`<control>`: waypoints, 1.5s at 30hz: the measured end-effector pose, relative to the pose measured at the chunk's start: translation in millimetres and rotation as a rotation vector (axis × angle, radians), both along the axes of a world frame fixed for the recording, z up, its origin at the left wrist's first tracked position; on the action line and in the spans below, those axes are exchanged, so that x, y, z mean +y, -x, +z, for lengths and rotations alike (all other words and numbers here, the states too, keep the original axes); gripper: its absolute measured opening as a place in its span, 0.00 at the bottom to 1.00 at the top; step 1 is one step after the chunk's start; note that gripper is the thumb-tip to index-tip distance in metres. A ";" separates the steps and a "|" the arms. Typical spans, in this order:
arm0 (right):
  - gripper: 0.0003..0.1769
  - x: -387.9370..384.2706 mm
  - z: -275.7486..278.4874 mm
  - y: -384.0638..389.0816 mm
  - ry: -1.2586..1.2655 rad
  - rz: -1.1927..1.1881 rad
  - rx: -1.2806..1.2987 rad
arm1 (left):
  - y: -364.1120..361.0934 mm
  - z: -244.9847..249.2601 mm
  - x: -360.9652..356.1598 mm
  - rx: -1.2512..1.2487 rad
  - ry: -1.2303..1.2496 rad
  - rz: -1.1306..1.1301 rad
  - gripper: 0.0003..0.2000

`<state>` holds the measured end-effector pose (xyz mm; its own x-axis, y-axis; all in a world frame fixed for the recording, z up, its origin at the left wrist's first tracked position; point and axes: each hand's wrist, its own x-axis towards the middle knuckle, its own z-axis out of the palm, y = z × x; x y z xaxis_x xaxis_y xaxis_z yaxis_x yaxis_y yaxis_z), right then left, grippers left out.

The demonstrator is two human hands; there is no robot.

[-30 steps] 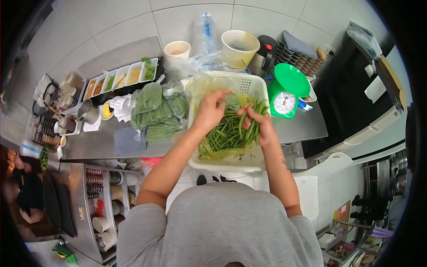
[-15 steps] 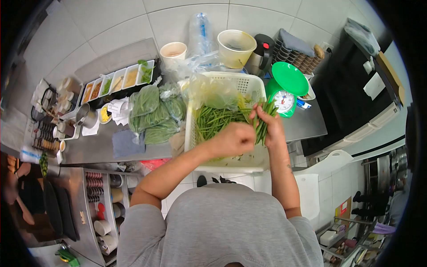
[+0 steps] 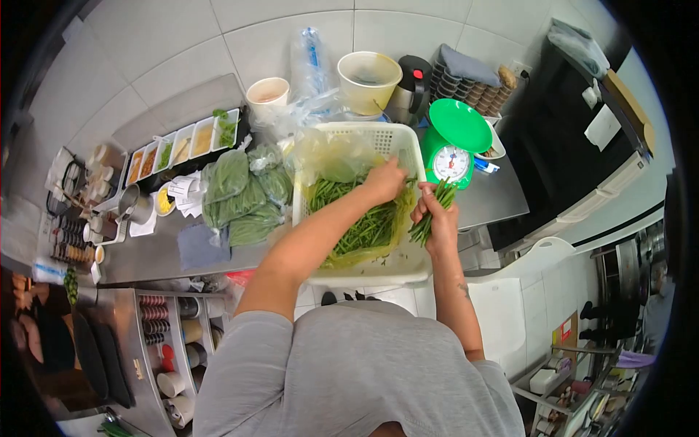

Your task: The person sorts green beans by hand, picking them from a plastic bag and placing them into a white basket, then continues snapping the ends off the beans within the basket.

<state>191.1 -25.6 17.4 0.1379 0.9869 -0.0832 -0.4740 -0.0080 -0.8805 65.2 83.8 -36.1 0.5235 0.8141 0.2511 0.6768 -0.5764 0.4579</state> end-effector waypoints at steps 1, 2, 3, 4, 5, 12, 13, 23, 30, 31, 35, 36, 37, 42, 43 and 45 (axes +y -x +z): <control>0.12 -0.2 -1.1 -0.6 -0.047 0.023 -0.066 | -1.9 -5.6 4.4 0.019 0.025 -0.039 0.06; 0.12 0.2 -1.8 -1.3 -0.048 0.006 -0.099 | -3.4 -12.3 7.9 0.038 0.055 -0.081 0.06; 0.12 -0.6 -2.8 -2.1 -0.047 -0.013 -0.132 | -0.7 -8.2 7.2 -0.046 0.003 -0.060 0.06; 0.12 -0.7 -3.1 -3.0 -0.048 -0.033 -0.163 | 5.2 -3.3 8.5 -0.130 -0.050 -0.041 0.06; 0.11 -0.6 -2.0 -3.6 -0.036 -0.036 -0.192 | 12.2 1.7 9.8 -0.212 -0.105 -0.022 0.06; 0.11 11.6 17.3 34.3 -0.105 0.079 -0.466 | 56.3 78.8 -39.2 -0.799 0.599 0.028 0.04; 0.11 13.6 19.0 39.0 -0.093 0.145 -0.507 | 54.4 74.1 -45.5 -0.877 0.610 0.034 0.02; 0.09 23.3 18.0 39.7 -0.015 0.427 -0.582 | 108.3 83.7 -56.4 -0.769 0.572 0.144 0.06; 0.09 26.0 16.0 37.4 0.046 0.584 -0.493 | 100.0 76.5 -63.2 -0.435 -0.048 -0.083 0.08; 0.09 27.5 16.0 34.3 0.051 0.626 -0.489 | 100.4 77.9 -64.2 -0.396 -0.029 -0.105 0.08; 0.10 28.4 21.6 24.7 0.064 0.681 -0.533 | 108.8 90.0 -69.9 -0.263 0.008 -0.189 0.06; 0.10 29.3 19.5 21.4 0.045 0.673 -0.529 | 109.7 91.4 -69.9 -0.234 0.006 -0.212 0.06; 0.11 29.3 18.5 19.4 0.026 0.665 -0.524 | 108.6 91.6 -71.2 -0.219 0.023 -0.198 0.05; 0.11 25.9 30.8 17.3 -0.016 0.733 -0.612 | 107.2 86.2 -73.6 -0.060 0.025 -0.192 0.04; 0.10 25.9 32.1 17.4 -0.018 0.745 -0.618 | 106.7 85.4 -74.9 -0.046 -0.045 -0.184 0.04; 0.11 27.8 28.4 16.8 -0.014 0.764 -0.601 | 105.3 84.7 -79.2 -0.020 -0.183 -0.165 0.05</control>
<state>174.3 2.2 45.8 -0.5245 0.8286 -0.1957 0.1835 -0.1144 -0.9763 -40.1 4.6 48.7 0.6393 0.6580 0.3979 0.5586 -0.7530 0.3479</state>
